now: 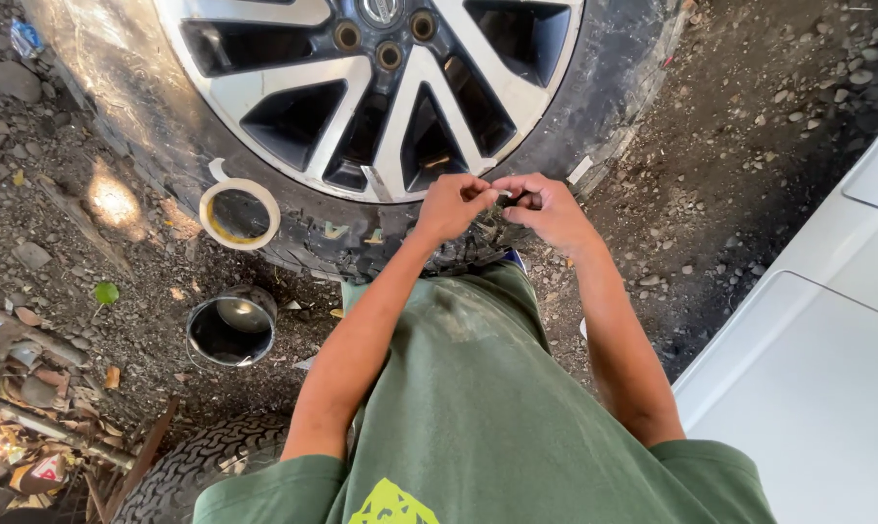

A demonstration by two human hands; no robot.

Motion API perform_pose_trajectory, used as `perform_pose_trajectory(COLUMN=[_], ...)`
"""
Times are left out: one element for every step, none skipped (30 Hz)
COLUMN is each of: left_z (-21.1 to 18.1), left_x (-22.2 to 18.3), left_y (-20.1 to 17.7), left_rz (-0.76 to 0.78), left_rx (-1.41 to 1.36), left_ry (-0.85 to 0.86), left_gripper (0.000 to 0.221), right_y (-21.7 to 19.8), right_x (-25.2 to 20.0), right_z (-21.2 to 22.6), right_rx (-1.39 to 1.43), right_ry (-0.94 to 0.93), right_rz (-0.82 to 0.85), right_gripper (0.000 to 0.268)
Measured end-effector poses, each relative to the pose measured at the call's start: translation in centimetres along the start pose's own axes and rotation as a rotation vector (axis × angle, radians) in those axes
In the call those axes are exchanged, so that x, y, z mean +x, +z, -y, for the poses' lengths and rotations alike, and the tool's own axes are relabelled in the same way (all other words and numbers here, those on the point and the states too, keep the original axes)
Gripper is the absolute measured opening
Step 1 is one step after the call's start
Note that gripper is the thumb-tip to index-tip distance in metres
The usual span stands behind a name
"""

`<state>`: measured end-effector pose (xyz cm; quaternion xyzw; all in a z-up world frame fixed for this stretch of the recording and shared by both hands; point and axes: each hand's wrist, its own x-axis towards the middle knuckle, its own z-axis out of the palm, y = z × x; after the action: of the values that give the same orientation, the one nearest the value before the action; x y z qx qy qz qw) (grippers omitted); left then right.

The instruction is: Apply masking tape to the spokes and rim of a car wheel to prepare for painting or repair.

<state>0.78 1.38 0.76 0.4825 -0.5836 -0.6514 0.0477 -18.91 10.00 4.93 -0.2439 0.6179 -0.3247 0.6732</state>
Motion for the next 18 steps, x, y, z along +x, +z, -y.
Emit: perform_pose_trajectory(left_z=[-0.4,-0.8,-1.2,-0.7,-0.3,0.2,-0.4,-0.9,-1.4,-1.6,-1.7,-1.8,-2.3,-2.7,-3.1,-2.7,-2.4,-2.0], left_x=[-0.2,-0.5,-0.8,-0.8,-0.9,-1.0,-1.1,-1.0,-0.9,-0.8,-0.7,-0.3,-0.2,-0.3,-0.4,-0.3,-0.2,0.0], left_y=[-0.1,-0.1,0.0,0.0,0.1,0.1,0.2,0.2,0.2,0.5,0.7,0.5,0.4,0.2,0.2,0.3,0.4,0.5], left_rz=[0.000,-0.012,-0.023,-0.023,-0.082,-0.140,-0.140,-0.201,-0.261,-0.258,-0.270,-0.292,-0.298,-0.283,-0.267,-0.265,-0.268,-0.270], left_rx=[0.001,0.032,0.063,0.062,0.070,0.079,0.079,-0.015,-0.109,-0.111,-0.088,-0.064,-0.065,-0.060,-0.054,-0.053,-0.001,0.051], left_ry=[-0.001,-0.049,-0.098,-0.098,-0.106,-0.117,-0.119,-0.186,-0.252,-0.255,-0.249,-0.237,-0.235,-0.276,-0.318,-0.319,-0.279,-0.237], left_gripper=[0.028,0.027,0.026,0.026,0.023,0.021,0.021,0.021,0.020,0.020,0.020,0.019,0.019,0.020,0.020,0.020,0.020,0.020], right_y=[-0.1,-0.2,-0.4,-0.1,0.2,0.6,0.2,-0.1,-0.4,-0.4,-0.3,-0.2,0.0,0.2,0.5,0.7,0.9,1.0], right_x=[0.1,0.2,0.2,0.1,0.0,-0.1,0.3,0.7,1.1,1.3,1.4,2.0,2.3,2.3,2.4,2.4,2.4,2.5], right_z=[0.0,-0.1,-0.1,1.6,3.4,5.1,5.1,5.1,5.0,4.5,3.9,3.6,3.7,3.5,3.4,3.4,3.4,3.4], right_rx=[0.001,-0.176,-0.352,-0.353,-0.448,-0.538,-0.537,-0.569,-0.600,-0.601,-0.672,-0.743,-0.744,-0.738,-0.730,-0.730,-0.739,-0.750], right_ry=[0.000,-0.068,-0.136,-0.136,-0.068,0.002,0.004,-0.063,-0.130,-0.125,-0.184,-0.254,-0.260,-0.224,-0.187,-0.185,-0.206,-0.227], right_rz=[0.001,0.003,0.006,0.006,-0.152,-0.310,-0.309,-0.326,-0.342,-0.343,-0.326,-0.306,-0.303,-0.342,-0.380,-0.380,-0.389,-0.399], right_gripper=[0.046,0.047,0.048,0.048,0.067,0.088,0.088,0.081,0.073,0.073,0.057,0.042,0.042,0.033,0.024,0.024,0.021,0.018])
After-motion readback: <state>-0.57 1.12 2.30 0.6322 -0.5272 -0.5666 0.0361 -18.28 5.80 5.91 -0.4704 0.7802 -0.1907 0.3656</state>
